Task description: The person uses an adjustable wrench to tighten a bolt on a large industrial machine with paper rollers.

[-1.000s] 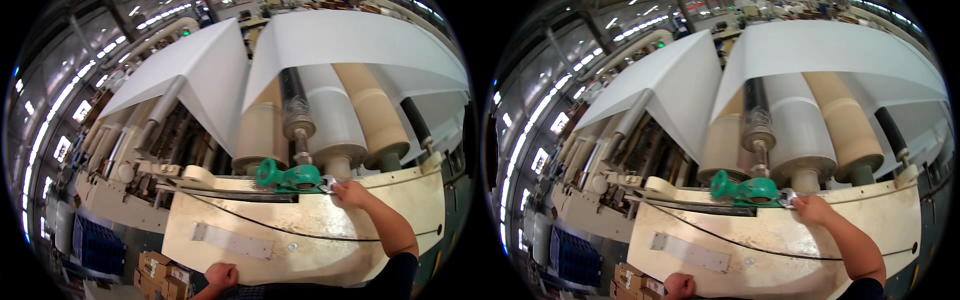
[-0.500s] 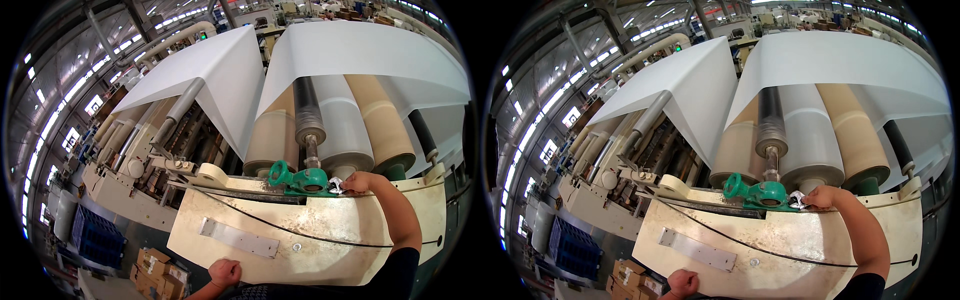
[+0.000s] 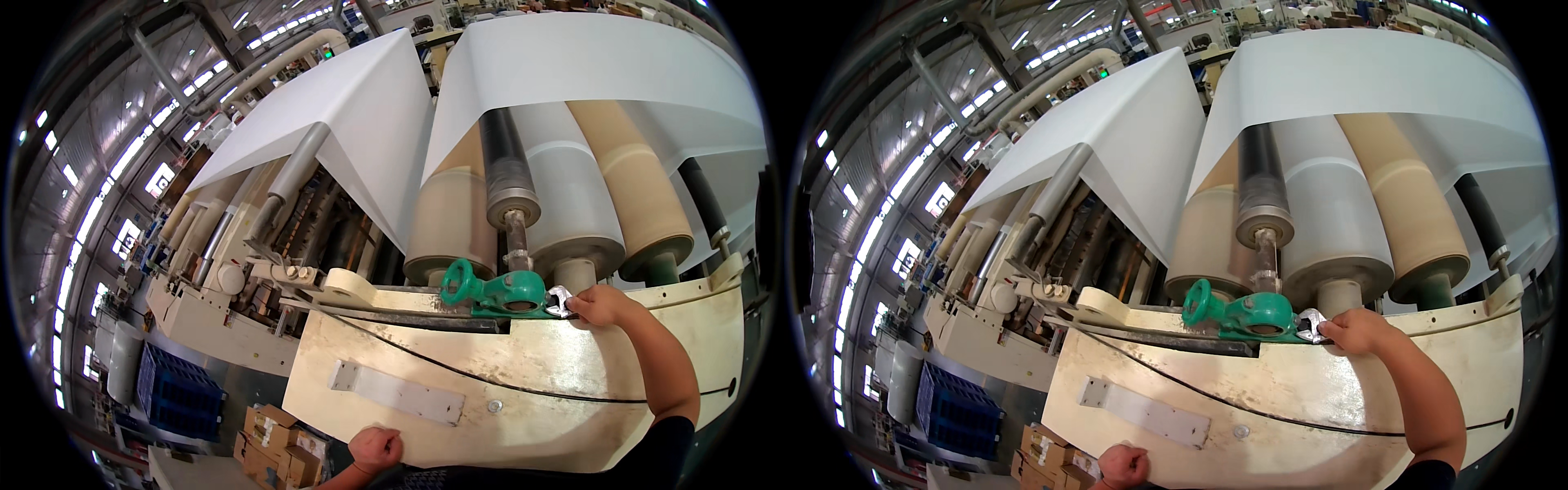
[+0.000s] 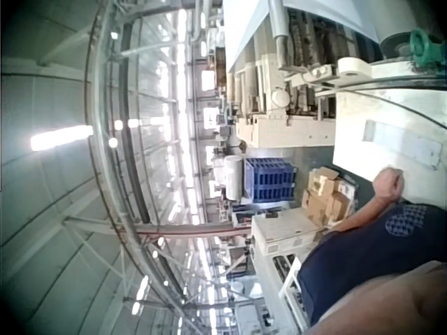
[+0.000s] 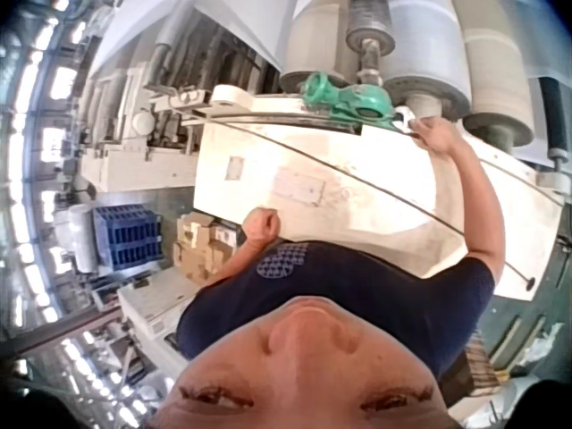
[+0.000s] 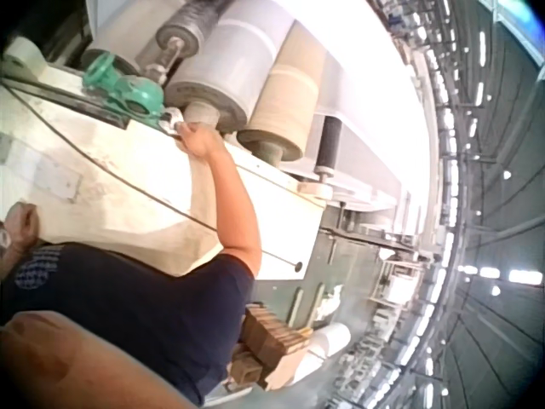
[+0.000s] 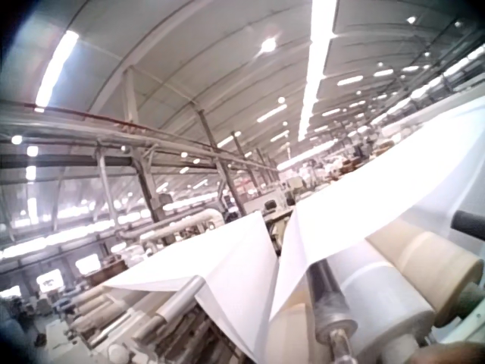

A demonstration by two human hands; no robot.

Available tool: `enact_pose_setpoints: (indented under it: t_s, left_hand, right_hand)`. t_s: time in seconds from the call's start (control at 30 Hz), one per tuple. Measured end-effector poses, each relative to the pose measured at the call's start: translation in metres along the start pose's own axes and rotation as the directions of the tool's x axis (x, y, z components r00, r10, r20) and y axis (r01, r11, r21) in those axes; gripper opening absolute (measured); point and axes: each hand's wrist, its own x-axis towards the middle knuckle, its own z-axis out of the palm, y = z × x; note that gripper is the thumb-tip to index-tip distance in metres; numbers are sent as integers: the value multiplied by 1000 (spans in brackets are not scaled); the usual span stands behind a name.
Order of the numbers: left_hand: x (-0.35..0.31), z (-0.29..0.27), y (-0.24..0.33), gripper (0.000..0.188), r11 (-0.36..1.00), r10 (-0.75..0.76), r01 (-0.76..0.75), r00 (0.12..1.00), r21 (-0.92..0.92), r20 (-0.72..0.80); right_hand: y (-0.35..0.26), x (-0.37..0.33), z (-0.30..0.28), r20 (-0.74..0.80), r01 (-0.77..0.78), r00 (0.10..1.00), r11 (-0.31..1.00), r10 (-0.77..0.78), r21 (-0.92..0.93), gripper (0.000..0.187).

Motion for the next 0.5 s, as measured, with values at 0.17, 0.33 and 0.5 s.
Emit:
enact_pose_setpoints:
  t_s: [0.17, 0.33, 0.5]
  left_hand:
    - [-7, 6, -2, 7, 999, -43, 43, 999, 7, 9]
    - [-24, 8, -8, 6, 990, -121, 113, 988, 85, 101]
    - [-29, 8, -8, 10, 981, -191, 177, 956, 81, 223]
  right_hand:
    - [-5, -3, -3, 14, -22, 1000, 999, 21, 29, 44]
    - [-9, 0, -7, 37, -15, 999, 1000, 15, -5, 42]
    - [-2, 0, -7, 34, 6, 999, 999, -4, -35, 42]
